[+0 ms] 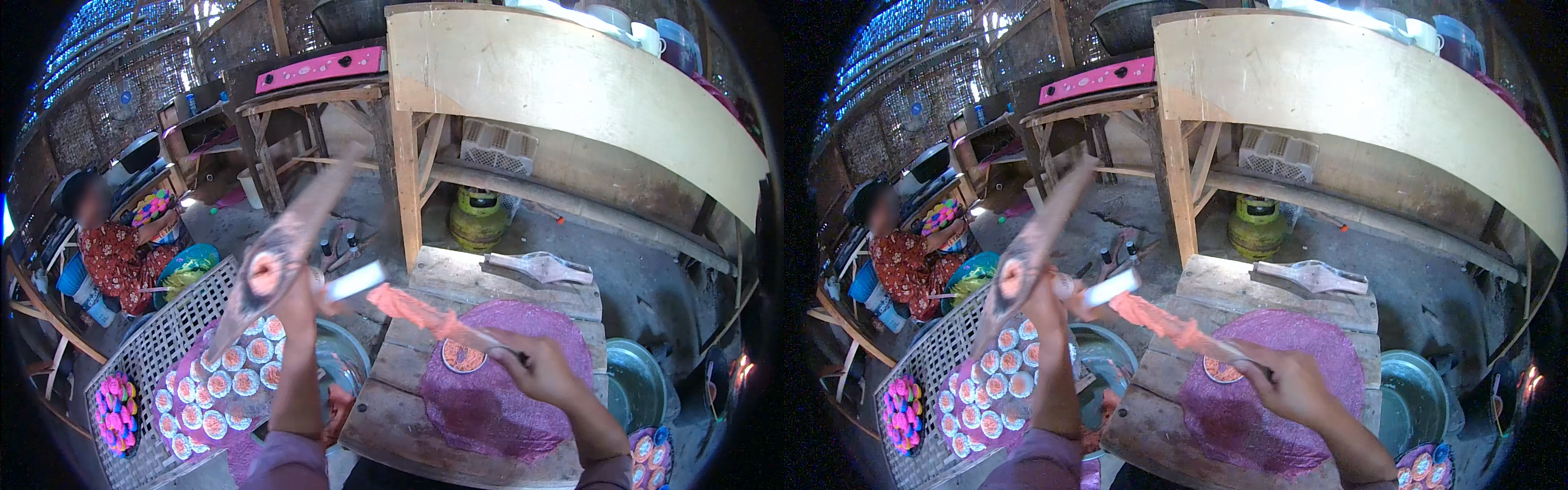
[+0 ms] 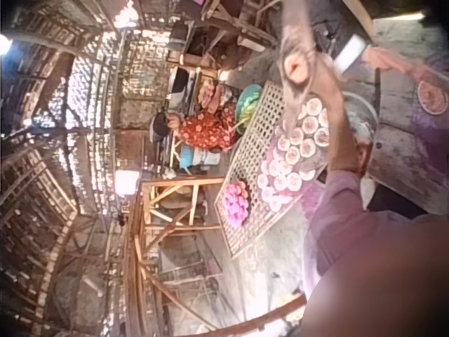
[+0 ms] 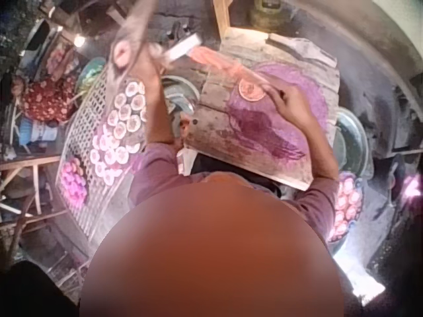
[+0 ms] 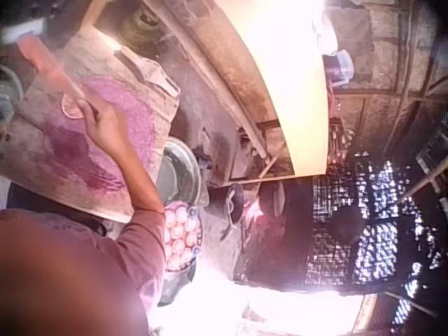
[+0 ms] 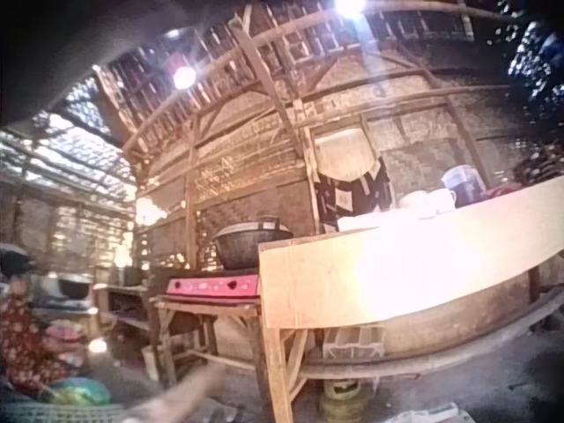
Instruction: The person uses a wooden mold and a cylindrical cutter to shape orange and purple granular mixtures into ring-shaped cakes on a purple mat. They repeatedly fill the mold, press the mixture, and remove the formed rings, placing them on a tray. The person also handles a plastic bag and a woven tray during the process.
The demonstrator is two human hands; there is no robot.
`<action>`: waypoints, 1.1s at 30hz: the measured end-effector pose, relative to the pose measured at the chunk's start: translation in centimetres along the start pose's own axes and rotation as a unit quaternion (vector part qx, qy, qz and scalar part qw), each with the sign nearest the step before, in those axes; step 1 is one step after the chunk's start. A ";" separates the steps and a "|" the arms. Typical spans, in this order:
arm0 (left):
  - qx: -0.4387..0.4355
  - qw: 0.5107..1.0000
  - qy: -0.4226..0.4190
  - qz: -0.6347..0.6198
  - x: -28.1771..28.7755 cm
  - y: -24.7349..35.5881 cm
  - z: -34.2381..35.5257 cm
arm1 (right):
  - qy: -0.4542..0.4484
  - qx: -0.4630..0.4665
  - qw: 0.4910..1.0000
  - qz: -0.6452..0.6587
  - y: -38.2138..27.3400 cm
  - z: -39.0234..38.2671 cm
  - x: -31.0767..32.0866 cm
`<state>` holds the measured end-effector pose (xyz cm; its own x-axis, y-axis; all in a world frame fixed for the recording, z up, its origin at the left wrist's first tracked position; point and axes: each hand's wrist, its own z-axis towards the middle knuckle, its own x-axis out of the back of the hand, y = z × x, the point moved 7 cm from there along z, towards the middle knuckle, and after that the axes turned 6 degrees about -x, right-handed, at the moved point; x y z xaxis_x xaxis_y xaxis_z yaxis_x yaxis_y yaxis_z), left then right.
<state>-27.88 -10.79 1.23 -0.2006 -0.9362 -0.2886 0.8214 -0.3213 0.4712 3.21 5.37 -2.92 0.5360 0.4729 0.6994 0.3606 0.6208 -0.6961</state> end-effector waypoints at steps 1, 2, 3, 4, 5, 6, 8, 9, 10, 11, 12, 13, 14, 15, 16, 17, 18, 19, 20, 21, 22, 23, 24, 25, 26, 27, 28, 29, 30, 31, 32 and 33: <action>-0.014 0.990 -0.093 0.106 -0.8 -0.1 -0.3 | 0.024 0.040 0.998 -0.031 -1.1 -0.5 1.9; -0.035 0.973 -0.193 0.122 -1.9 -0.3 -0.5 | 0.041 0.058 0.995 -0.070 -2.0 -1.0 3.5; -0.016 0.950 -0.293 0.110 -2.8 -0.6 -1.4 | 0.057 0.075 0.990 -0.109 -2.9 -1.4 4.9; -0.050 0.927 -0.342 0.144 -3.4 -0.4 -1.8 | 0.059 0.090 0.985 -0.134 -3.9 -1.6 5.8; -0.109 0.915 -0.353 0.162 -3.7 0.4 -2.0 | 0.062 0.102 0.980 -0.158 -4.8 -1.8 6.5; -0.141 0.911 -0.366 0.125 -4.1 1.2 -2.3 | 0.063 0.113 0.974 -0.188 -5.7 -1.7 6.9; -0.183 0.891 -0.399 0.116 -5.1 2.3 -3.2 | 0.069 0.141 0.955 -0.253 -7.3 -1.3 7.0; -0.190 0.888 -0.399 0.128 -5.4 2.6 -3.3 | 0.067 0.151 0.941 -0.294 -7.9 -1.1 6.8; -0.221 0.878 -0.396 0.152 -5.7 3.1 -3.4 | 0.086 0.181 0.921 -0.335 -8.8 -1.0 6.6; -0.250 0.868 -0.392 0.176 -6.0 3.7 -3.6 | 0.102 0.208 0.896 -0.379 -9.4 -0.8 6.3; -0.265 0.873 -0.387 0.135 -6.2 4.4 -3.5 | 0.111 0.225 0.867 -0.430 -9.8 -0.7 5.8; -0.249 0.866 -0.408 0.148 -6.4 4.5 -3.7 | 0.131 0.255 0.847 -0.448 -10.4 -0.7 5.4; -0.232 0.858 -0.430 0.161 -6.6 4.6 -3.9 | 0.144 0.275 0.825 -0.472 -10.8 -0.7 4.8; -0.208 0.846 -0.458 0.176 -6.7 4.5 -4.3 | 0.152 0.293 0.799 -0.503 -11.0 -0.7 4.1; -0.206 0.850 -0.458 0.161 -6.5 4.9 -4.3 | 0.144 0.298 0.804 -0.494 -11.1 -0.5 3.3; -0.218 0.848 -0.451 0.174 -6.2 5.3 -4.3 | 0.131 0.303 0.806 -0.492 -11.1 -0.1 2.2; -0.227 0.846 -0.446 0.186 -5.9 5.5 -4.3 | 0.113 0.305 0.808 -0.492 -10.9 0.3 1.0; -0.223 0.843 -0.442 0.210 -5.6 5.3 -4.3 | 0.084 0.294 0.828 -0.470 -10.6 0.9 0.0; -0.255 0.833 -0.438 0.222 -5.4 5.5 -4.5 | 0.047 0.277 0.847 -0.450 -10.1 1.4 -1.3; -0.273 0.821 -0.437 0.246 -5.1 5.3 -4.6 | -0.020 0.239 0.861 -0.448 -9.1 2.0 -2.8; -0.289 0.808 -0.436 0.270 -4.8 5.0 -4.8 | -0.046 0.237 0.892 -0.382 -8.9 2.3 -3.7; -0.290 0.802 -0.439 0.283 -4.3 4.4 -5.0 | -0.046 0.246 0.901 -0.354 -8.8 2.5 -4.2; -0.291 0.795 -0.442 0.296 -3.7 3.7 -5.2 | -0.074 0.233 0.906 -0.345 -8.3 3.0 -4.8; -0.293 0.788 -0.445 0.309 -3.1 3.0 -5.4 | -0.096 0.217 0.911 -0.338 -8.1 3.4 -5.3; -0.289 0.785 -0.447 0.317 -2.4 2.1 -5.4 | -0.103 0.224 0.906 -0.344 -8.3 3.5 -5.6; -0.286 0.782 -0.449 0.325 -1.7 1.1 -5.2 | -0.104 0.230 0.901 -0.352 -8.7 3.5 -5.3; -0.276 0.775 -0.455 0.342 -0.8 0.0 -5.0 | -0.119 0.223 0.892 -0.374 -9.1 3.6 -5.1; -0.277 0.781 -0.444 0.341 0.2 -0.7 -4.4 | -0.103 0.247 0.887 -0.377 -10.2 3.3 -4.5; -0.271 0.784 -0.437 0.347 1.2 -1.4 -3.8 | -0.099 0.258 0.876 -0.396 -11.1 3.1 -3.6; -0.265 0.788 -0.429 0.355 2.2 -1.8 -3.0 | -0.120 0.251 0.852 -0.443 -11.5 2.9 -3.3; -0.271 0.789 -0.403 0.377 3.1 -1.9 -2.1 | -0.106 0.251 0.863 -0.425 -12.4 2.8 -2.4; -0.242 0.809 -0.382 0.376 4.3 -2.0 -0.8 | -0.117 0.231 0.862 -0.435 -12.6 2.9 -1.9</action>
<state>-29.98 -14.08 -1.59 0.3333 -0.7157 0.6138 0.9403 0.2998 -0.1611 -4.57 -1.53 4.97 0.0270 -0.2183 0.9755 0.1763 0.9616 0.2103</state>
